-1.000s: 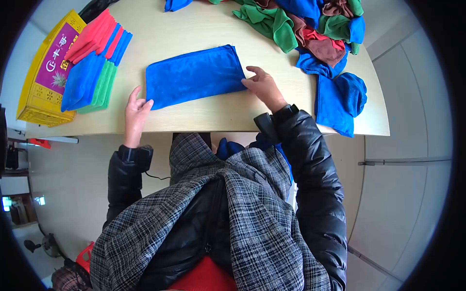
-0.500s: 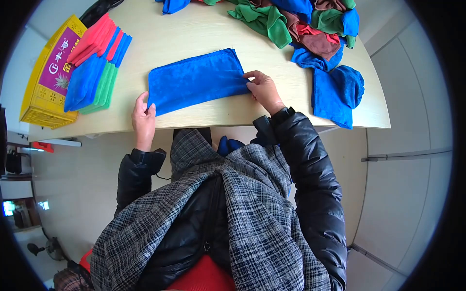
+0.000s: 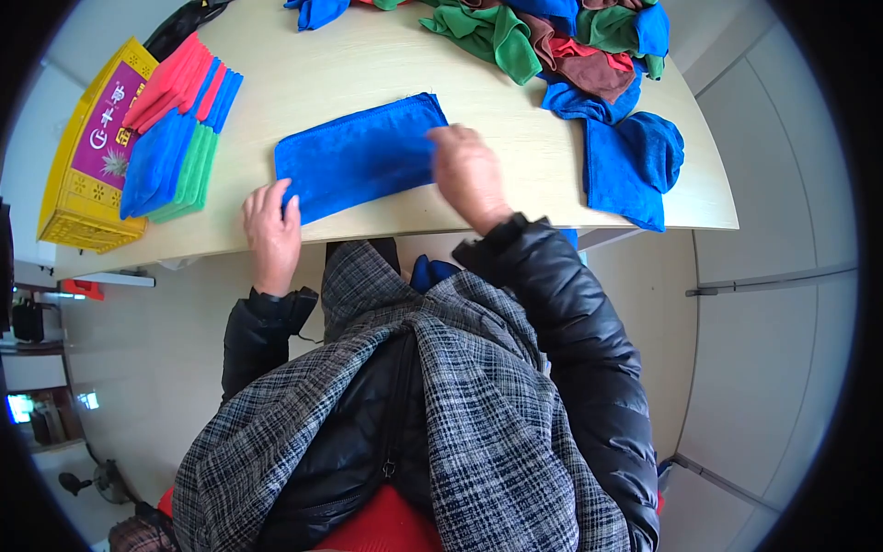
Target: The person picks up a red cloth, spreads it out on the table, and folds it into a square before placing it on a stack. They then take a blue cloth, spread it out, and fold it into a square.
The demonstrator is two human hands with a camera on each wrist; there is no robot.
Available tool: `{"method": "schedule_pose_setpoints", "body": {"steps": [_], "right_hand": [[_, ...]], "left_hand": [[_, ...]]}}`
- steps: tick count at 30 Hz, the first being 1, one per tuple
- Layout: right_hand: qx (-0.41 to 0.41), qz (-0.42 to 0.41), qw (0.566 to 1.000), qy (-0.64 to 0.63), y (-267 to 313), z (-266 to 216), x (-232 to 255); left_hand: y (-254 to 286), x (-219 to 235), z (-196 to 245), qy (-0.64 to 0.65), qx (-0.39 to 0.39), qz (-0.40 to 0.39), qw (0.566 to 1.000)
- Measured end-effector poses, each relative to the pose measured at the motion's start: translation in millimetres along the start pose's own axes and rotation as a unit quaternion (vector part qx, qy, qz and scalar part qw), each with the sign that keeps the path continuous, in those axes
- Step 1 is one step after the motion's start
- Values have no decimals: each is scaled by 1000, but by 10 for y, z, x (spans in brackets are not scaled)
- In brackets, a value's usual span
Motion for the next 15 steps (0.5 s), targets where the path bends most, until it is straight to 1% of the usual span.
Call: {"method": "schedule_pose_setpoints", "body": {"steps": [1,2,4,5,7,8,9,12,13,15], "right_hand": [[9,-41,998,-55,-14,-203,-162],[19,-80,991,-109,-30,-425,-340],[64,-127,984,-111,13,-788,-742],[61,-124,984,-110,54,-858,-811],[36,-170,983,-58,157,-936,-974],[24,-194,980,-32,172,-933,-1021],[22,-194,980,-32,170,-886,-1013],[-10,-215,976,46,247,-526,-878],[-8,-218,975,46,245,-389,-836],[-51,-197,974,95,213,-80,-714]], "left_hand": [[-35,-62,36,0,-1,-2,1000],[-90,-192,94,15,-25,-28,999],[-150,-436,180,45,-77,-78,993],[-122,-512,166,46,-81,-79,993],[-34,-705,78,1,-67,-102,992],[-36,-735,56,-21,-58,-114,992],[-38,-745,22,-20,-59,-115,991],[2,-661,-28,-23,-37,-160,986],[19,-666,-42,-22,-32,-160,986],[25,-663,-64,-37,-33,-154,987]]}}
Point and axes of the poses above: each hand's wrist, its own y-axis away from the middle knuckle, its own x-axis out of the back of the hand, z = x × y, the point moved 5 cm from there along -y, towards the middle knuckle, and after that the axes turned 6 degrees about -y, right-handed, at the moved point
